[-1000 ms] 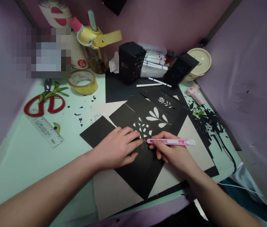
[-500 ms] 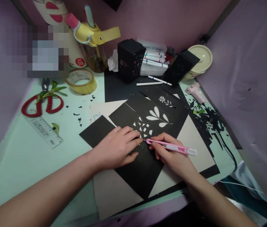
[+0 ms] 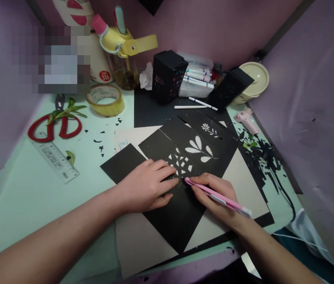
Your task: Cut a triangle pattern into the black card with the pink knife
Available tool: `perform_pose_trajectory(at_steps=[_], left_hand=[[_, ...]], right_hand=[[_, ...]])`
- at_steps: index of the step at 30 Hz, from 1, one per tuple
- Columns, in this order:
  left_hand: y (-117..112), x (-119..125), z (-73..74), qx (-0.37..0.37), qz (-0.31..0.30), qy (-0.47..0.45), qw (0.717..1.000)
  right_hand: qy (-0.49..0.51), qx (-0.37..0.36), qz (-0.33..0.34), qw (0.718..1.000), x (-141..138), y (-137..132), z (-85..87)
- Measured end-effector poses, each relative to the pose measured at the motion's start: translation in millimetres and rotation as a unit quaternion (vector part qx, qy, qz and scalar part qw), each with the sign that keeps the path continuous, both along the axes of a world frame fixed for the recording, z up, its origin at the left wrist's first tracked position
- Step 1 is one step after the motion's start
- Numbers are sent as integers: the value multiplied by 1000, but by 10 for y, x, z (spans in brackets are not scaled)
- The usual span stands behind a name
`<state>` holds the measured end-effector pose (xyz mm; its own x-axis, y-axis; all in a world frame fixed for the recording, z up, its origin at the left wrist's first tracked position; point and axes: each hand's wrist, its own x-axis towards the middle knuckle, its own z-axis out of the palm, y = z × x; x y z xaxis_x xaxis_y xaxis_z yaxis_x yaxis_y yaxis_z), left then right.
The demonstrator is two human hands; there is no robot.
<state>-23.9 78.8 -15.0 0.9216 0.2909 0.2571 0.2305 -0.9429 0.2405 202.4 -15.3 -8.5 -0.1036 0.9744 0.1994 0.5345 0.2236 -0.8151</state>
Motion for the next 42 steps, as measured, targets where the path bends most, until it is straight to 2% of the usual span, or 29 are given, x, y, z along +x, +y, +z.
perform_pose_trajectory(at_steps=[6,25,29,33,36,42], left_hand=[[8,-1,-3,0,-1,-10,1000],[13,-5,-19,-17,2,-8,1000],[10,-7,-28,-18,0,-6,1000],[14,0,-29,-26,6,1,1000],[22,5,-15,-35,7,7,999],[42,3,-12,-49,5,5,999]], right_hand=[[-13,-16,7,1000,14,71,-17],[-29,23,57,998,31,90,-51],[-66,52,116,990,73,148,-51],[-122,135,188,965,114,261,-60],[-137,173,215,951,143,307,-88],[-168,192,249,934,191,307,-93]])
